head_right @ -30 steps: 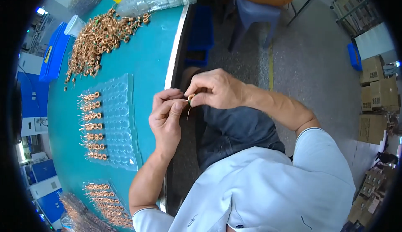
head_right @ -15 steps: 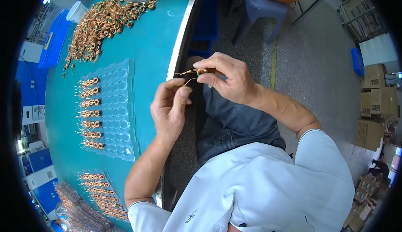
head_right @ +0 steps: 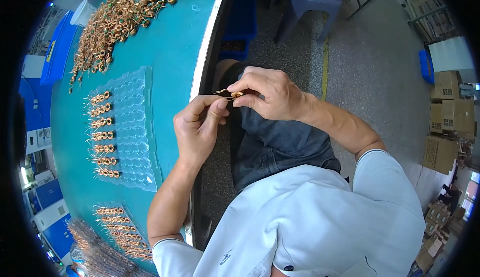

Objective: The person is manually assembling small copper coil components by threading wires and placing them into a sorting tray.

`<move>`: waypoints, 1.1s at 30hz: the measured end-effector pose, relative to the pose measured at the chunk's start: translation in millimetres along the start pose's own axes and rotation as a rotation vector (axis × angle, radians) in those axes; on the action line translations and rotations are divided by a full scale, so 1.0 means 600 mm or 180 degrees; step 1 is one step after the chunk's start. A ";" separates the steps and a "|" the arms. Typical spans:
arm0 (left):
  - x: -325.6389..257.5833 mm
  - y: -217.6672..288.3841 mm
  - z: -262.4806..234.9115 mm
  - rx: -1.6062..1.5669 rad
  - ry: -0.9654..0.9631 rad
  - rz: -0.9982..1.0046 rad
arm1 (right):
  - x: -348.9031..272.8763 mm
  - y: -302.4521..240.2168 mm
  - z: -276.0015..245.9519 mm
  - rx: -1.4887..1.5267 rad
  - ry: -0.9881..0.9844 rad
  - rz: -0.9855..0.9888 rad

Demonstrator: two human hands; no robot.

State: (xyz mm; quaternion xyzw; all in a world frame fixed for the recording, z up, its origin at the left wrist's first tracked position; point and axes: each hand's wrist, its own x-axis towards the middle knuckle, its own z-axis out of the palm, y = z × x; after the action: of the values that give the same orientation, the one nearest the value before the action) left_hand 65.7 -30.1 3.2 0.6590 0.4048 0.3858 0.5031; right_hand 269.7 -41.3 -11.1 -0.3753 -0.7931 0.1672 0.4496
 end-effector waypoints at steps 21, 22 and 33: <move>0.008 -0.003 -0.003 0.0433 0.0197 0.0811 | -0.022 -0.024 0.028 0.3774 0.0854 0.2393; 0.007 -0.006 -0.004 0.0439 0.0186 0.0808 | -0.023 -0.026 0.030 0.3947 0.0788 0.2484; 0.001 -0.008 0.001 0.0529 0.0058 0.0755 | -0.030 -0.036 0.032 0.2184 0.0308 0.2368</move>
State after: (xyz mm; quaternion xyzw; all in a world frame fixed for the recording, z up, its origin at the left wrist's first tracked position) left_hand 65.9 -28.9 -1.3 0.7380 0.3591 0.4137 0.3940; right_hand 249.5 -67.6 -19.3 -0.4704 -0.4835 0.5493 0.4932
